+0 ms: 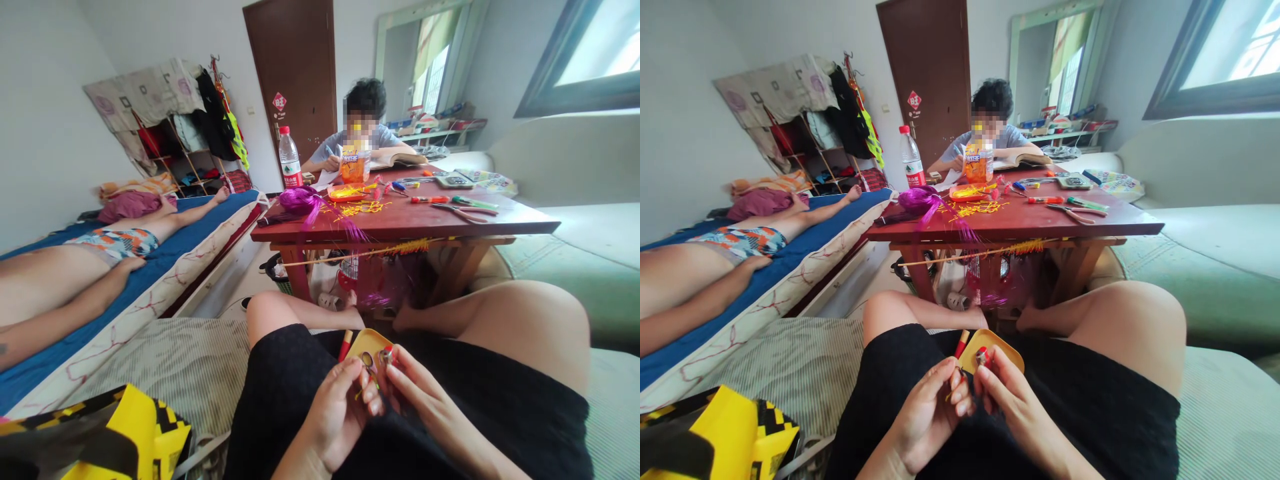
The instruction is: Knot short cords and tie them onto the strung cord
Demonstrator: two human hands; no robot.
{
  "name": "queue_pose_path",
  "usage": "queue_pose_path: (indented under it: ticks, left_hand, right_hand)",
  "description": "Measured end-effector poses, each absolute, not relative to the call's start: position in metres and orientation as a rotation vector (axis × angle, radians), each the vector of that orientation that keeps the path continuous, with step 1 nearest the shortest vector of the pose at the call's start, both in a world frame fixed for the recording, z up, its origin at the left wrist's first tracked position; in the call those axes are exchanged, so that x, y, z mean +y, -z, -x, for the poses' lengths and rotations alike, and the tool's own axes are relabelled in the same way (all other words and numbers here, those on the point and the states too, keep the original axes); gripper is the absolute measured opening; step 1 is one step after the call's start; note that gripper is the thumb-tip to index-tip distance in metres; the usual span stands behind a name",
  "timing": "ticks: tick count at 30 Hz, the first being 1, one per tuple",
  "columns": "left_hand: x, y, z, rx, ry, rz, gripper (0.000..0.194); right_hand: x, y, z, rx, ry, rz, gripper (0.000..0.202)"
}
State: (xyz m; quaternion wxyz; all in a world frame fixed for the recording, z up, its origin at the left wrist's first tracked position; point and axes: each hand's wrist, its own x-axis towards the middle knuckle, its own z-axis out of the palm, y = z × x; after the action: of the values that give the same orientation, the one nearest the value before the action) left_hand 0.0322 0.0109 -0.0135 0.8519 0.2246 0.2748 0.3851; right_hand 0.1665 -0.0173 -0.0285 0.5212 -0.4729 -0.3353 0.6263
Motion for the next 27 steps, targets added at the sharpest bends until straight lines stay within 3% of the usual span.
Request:
queue_pose_path:
  ticks: [4, 13, 27]
  left_hand:
    - [0.01, 0.015, -0.034, 0.591, -0.821, -0.488, 0.027]
    - [0.006, 0.014, -0.037, 0.644, -0.794, -0.527, 0.03]
    - [0.003, 0.02, -0.041, 0.63, -0.813, -0.478, 0.026]
  right_hand:
    - [-0.015, 0.037, -0.163, -0.812, -1.562, 1.077, 0.042]
    - [-0.012, 0.043, -0.151, -0.92, -1.536, 1.242, 0.06]
    - [-0.018, 0.043, -0.145, -0.656, -1.369, 1.444, 0.045]
